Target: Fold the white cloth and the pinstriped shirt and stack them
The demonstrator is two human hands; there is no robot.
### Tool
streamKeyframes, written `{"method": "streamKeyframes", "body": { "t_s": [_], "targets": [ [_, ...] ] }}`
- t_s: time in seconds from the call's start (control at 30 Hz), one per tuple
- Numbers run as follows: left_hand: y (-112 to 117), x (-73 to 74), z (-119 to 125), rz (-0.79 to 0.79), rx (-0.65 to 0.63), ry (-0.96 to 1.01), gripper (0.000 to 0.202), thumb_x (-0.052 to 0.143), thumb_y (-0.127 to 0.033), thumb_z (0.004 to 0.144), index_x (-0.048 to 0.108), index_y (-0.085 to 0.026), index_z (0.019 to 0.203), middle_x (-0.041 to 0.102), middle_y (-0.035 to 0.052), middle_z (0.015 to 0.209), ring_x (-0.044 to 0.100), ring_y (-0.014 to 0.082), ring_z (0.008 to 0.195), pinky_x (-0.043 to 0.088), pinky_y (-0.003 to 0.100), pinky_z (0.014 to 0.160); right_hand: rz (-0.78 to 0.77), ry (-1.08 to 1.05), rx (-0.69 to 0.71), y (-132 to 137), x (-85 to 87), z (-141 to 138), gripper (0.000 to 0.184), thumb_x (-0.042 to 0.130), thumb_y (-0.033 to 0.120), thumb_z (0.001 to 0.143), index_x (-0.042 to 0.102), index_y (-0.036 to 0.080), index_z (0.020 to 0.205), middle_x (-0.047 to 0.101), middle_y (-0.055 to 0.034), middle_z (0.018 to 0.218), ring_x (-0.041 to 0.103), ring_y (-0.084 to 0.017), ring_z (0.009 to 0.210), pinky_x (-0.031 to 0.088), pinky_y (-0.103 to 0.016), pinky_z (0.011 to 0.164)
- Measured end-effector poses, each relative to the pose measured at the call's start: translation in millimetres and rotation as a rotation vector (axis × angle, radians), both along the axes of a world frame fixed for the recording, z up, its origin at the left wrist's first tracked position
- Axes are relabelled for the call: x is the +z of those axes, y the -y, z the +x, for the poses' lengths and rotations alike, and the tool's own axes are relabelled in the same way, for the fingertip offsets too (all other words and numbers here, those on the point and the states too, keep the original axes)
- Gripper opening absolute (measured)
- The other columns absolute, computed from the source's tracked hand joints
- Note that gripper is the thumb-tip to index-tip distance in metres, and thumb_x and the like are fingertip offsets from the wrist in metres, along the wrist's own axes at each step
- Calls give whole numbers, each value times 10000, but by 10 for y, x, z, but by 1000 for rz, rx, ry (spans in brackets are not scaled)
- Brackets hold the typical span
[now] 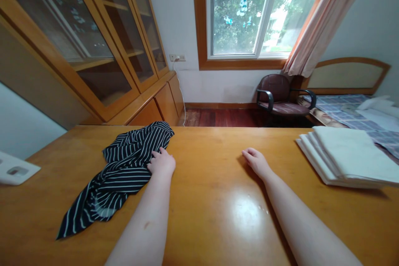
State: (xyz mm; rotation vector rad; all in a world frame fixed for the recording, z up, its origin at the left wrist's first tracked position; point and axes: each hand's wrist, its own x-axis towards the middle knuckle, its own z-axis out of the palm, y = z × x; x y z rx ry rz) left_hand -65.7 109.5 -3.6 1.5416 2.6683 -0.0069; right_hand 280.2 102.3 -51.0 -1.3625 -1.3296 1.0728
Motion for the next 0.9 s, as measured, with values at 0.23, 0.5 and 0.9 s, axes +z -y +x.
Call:
{"method": "streamKeyframes", "body": {
  "t_s": [0.23,0.5,0.9],
  "targets": [
    [31,20,327,-12,-265,38,354,304,-166,881,554,-101,1124,636,180,1039,597,293,973,461,392,776,10,77,17,-6,-12,-4,376,568,534,753,486,195,611,408,46,511,357,-98,487,265,-232,455],
    [235,-115,797,55,-781,140,480,480,-392,856,466,-242,1312,590,81,1251,396,278,1275,243,491,1056,8,104,20,2,-24,-12,357,564,529,751,504,197,633,425,54,500,359,-99,480,273,-233,467],
    [148,197,253,208,-267,43,520,310,-413,907,450,-127,1318,423,209,1379,419,363,1233,361,534,956,9,88,-11,23,27,-41,372,590,546,708,530,189,619,451,38,480,376,-103,462,286,-238,448]
  ]
}}
